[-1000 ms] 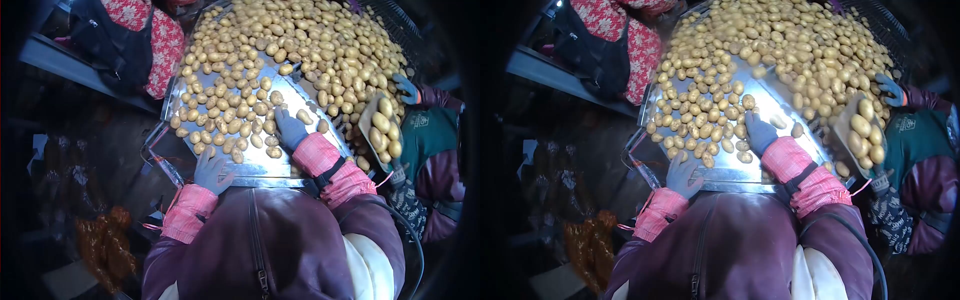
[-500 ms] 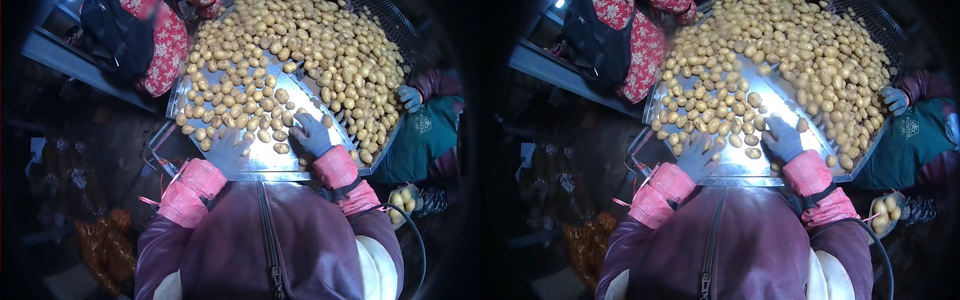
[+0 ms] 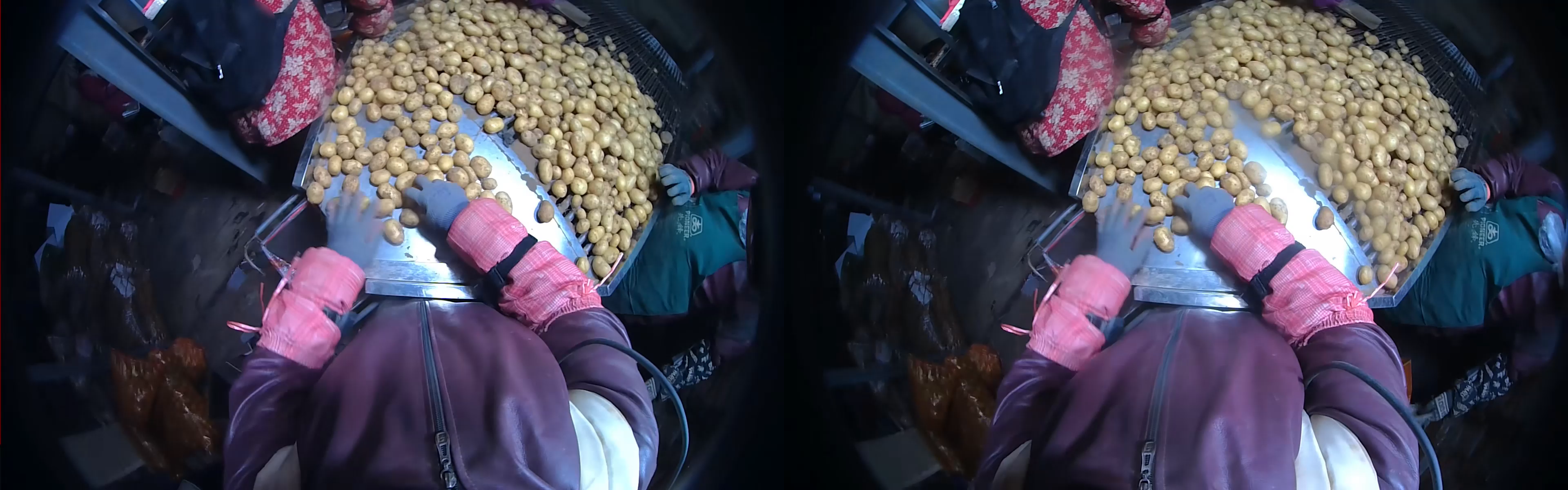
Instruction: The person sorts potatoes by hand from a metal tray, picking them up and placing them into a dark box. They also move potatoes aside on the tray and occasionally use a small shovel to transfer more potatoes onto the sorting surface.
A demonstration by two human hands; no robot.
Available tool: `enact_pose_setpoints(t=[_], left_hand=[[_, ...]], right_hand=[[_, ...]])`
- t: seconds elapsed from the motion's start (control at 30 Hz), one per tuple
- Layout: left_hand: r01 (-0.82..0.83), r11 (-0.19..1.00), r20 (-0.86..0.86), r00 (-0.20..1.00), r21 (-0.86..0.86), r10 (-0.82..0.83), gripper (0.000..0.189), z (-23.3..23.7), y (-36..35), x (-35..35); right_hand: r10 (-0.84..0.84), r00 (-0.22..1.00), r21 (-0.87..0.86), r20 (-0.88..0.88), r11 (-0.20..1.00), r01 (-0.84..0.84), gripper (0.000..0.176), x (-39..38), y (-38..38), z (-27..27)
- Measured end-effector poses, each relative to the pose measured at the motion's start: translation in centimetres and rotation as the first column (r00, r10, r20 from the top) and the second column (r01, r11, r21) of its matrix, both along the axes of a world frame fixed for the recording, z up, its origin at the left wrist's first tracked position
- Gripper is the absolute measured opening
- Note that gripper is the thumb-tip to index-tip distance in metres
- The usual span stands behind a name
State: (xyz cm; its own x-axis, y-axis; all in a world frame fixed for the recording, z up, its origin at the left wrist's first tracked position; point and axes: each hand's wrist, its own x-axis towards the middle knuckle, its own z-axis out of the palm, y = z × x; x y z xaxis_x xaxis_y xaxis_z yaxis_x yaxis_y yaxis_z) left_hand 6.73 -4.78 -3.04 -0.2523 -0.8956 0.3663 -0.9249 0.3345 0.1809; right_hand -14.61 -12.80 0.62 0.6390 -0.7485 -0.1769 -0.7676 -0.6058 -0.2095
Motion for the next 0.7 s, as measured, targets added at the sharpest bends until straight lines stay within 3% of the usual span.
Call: enact_pose_setpoints(t=[0.07,0.17,0.33,0.47,0.5,0.57,0.63,0.67,0.7], left_hand=[[0.157,0.971,-0.179,0.976,0.182,-0.124,0.036,1.9,2.2,-2.0],[0.310,0.945,-0.259,0.926,0.101,-0.276,0.034,-0.1,4.7,-3.9],[0.242,0.967,-0.358,0.912,0.077,-0.199,0.032,0.9,5.4,-4.5],[0.092,0.987,-0.600,0.800,0.134,0.007,0.026,2.1,6.2,-5.4],[0.117,0.925,-0.772,0.593,0.362,0.228,0.025,2.6,6.5,-5.7],[0.124,0.846,-0.853,0.148,0.518,0.500,0.032,2.4,5.9,-6.4],[0.323,0.819,-0.752,-0.335,0.475,0.568,0.035,4.4,5.3,-7.4],[0.395,0.818,-0.615,-0.540,0.419,0.575,0.036,5.3,5.0,-8.0],[0.431,0.790,-0.606,-0.508,0.436,0.611,0.037,5.2,5.0,-8.1]], right_hand=[[0.007,0.999,0.055,-0.045,0.998,-0.005,0.041,0.6,-0.9,-0.4],[-0.016,0.994,0.040,-0.109,0.999,0.021,0.041,1.6,-1.5,-1.3],[0.043,0.993,0.072,-0.109,0.997,-0.035,0.037,0.5,-1.9,-1.2],[-0.025,0.992,0.174,0.126,0.985,0.003,0.038,-2.5,-1.2,-0.6],[-0.068,0.979,0.109,0.191,0.993,0.048,0.034,-2.9,-0.6,-1.5],[-0.167,0.924,0.158,0.343,0.980,0.118,0.039,-3.2,1.2,-0.1],[-0.212,0.877,0.294,0.431,0.952,0.086,0.043,-3.2,2.8,2.3],[-0.102,0.857,0.410,0.505,0.902,-0.134,0.057,-3.8,3.3,1.9],[-0.063,0.841,0.384,0.538,0.906,-0.178,0.051,-4.3,3.6,3.0]])
